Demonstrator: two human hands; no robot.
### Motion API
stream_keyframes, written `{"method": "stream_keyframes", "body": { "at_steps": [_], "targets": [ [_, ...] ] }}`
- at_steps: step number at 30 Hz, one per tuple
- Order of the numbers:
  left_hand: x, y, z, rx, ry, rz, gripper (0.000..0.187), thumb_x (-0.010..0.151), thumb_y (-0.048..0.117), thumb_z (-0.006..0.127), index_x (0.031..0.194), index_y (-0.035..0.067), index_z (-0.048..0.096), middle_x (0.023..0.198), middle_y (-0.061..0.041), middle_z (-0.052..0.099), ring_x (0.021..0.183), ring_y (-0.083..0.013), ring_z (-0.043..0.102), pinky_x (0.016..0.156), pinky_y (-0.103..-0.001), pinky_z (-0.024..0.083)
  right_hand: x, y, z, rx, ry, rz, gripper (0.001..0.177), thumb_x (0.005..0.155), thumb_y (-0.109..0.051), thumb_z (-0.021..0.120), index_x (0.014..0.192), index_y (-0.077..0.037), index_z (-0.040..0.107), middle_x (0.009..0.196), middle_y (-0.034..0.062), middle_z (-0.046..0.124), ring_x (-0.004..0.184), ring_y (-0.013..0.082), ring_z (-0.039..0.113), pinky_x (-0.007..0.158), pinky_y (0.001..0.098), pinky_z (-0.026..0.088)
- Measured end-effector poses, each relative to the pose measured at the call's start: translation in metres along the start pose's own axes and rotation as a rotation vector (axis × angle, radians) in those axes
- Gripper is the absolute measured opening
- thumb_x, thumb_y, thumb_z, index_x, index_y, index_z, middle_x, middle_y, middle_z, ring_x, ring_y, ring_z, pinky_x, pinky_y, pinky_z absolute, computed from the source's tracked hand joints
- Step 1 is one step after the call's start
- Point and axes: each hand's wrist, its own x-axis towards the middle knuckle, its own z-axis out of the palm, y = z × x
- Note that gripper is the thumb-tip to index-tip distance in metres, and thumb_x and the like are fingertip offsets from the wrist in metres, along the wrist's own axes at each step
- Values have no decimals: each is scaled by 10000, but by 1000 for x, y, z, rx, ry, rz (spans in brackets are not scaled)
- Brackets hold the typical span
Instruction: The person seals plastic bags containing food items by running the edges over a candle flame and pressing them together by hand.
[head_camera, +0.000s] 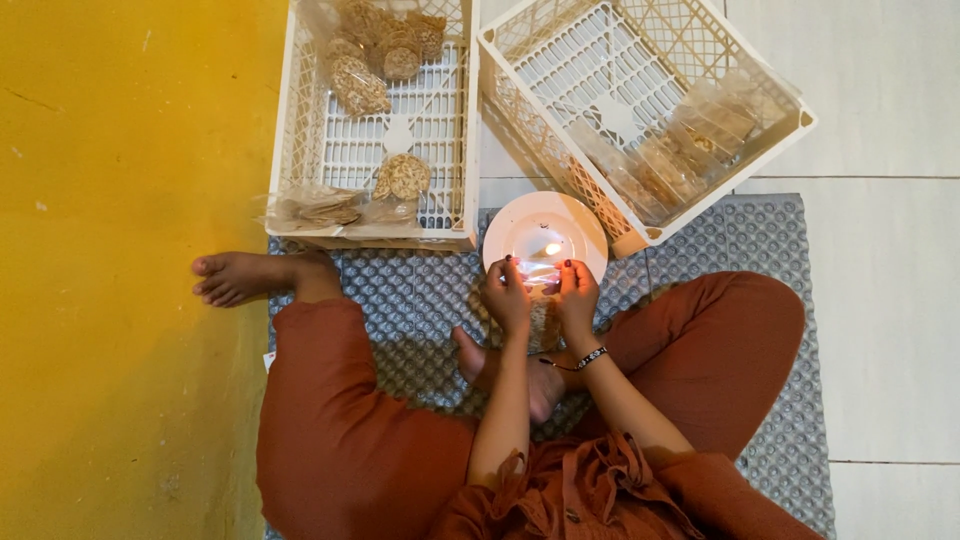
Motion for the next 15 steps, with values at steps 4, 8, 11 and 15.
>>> {"method": "stream_keyframes", "body": {
  "at_steps": [4, 8, 11, 15],
  "targets": [
    [-14, 19, 4, -32, -83, -36, 227, 995, 287, 632, 886, 141, 767, 645, -95, 719, 513, -186, 701, 497, -267, 539, 12, 7, -15, -18, 39, -43, 242, 1084, -212, 539, 956, -64, 682, 655, 150, 658, 521, 196, 678, 529, 240, 526],
    [-17, 30, 5, 10, -171, -56, 248, 999, 360, 618, 914, 184, 771, 649, -67, 720, 562, -181, 724, 560, -276, 570, 18, 12, -21, 28, 90, -41, 226, 1072, -207, 540, 950, -66, 668, 650, 157, 654, 508, 198, 667, 527, 238, 527],
    [-18, 33, 7, 51, -220, -94, 270, 1005, 413, 604, 929, 218, 775, 592, -38, 689, 578, -189, 726, 606, -287, 579, 23, 22, -25, 65, 108, -41, 225, 1073, -200, 540, 940, -62, 658, 644, 158, 642, 495, 201, 653, 524, 242, 528],
    [-13, 16, 14, 115, -264, -106, 296, 1018, 455, 575, 921, 248, 763, 529, 0, 664, 580, -167, 721, 634, -280, 577, 27, 30, -28, 96, 125, -44, 212, 1070, -182, 536, 935, -57, 642, 640, 159, 633, 489, 198, 643, 523, 242, 530]
  ]
}}
